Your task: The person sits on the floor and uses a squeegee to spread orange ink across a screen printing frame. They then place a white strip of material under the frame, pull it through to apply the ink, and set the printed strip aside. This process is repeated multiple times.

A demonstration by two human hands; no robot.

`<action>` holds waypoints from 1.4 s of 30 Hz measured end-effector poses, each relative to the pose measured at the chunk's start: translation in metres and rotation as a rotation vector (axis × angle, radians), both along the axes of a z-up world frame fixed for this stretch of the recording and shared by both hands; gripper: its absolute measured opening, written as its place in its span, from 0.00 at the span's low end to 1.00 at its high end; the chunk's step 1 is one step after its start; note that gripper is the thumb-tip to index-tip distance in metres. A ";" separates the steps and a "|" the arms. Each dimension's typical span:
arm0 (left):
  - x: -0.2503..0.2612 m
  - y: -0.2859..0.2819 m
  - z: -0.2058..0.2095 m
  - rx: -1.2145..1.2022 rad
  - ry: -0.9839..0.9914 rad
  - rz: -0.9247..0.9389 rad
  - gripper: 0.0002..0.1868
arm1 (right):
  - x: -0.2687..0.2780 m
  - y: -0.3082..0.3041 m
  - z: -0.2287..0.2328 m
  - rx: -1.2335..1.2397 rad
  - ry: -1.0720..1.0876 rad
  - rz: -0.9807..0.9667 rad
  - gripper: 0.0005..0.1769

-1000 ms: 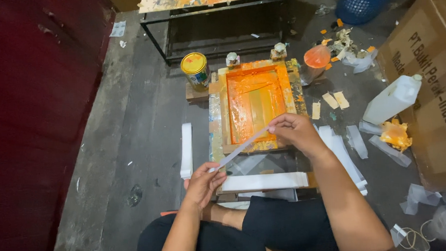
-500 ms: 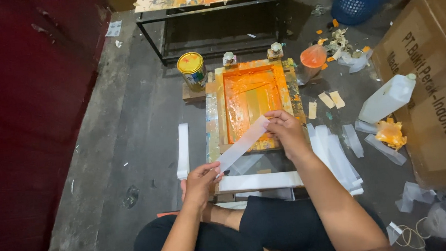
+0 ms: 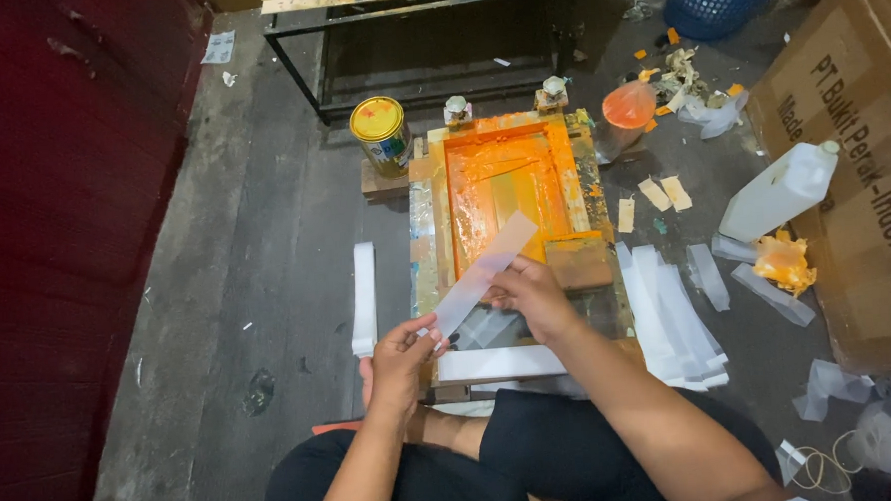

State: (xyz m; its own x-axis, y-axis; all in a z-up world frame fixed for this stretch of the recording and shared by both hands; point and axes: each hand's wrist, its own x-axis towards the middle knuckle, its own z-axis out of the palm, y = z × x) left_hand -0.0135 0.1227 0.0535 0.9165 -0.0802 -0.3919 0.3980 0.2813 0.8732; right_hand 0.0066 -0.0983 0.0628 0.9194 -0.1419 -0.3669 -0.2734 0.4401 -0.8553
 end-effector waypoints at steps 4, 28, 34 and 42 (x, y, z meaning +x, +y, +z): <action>0.001 -0.006 -0.016 -0.018 0.000 0.000 0.19 | 0.001 0.010 -0.027 -0.071 0.002 0.068 0.08; 0.004 -0.004 -0.055 0.121 -0.095 -0.122 0.15 | -0.007 0.032 -0.042 -0.173 -0.053 0.111 0.19; 0.002 -0.005 -0.037 0.139 -0.079 -0.138 0.16 | -0.002 0.018 -0.016 -0.190 -0.039 0.051 0.18; 0.000 -0.007 -0.034 0.129 -0.078 -0.153 0.16 | 0.002 0.002 0.012 -0.141 -0.102 -0.079 0.07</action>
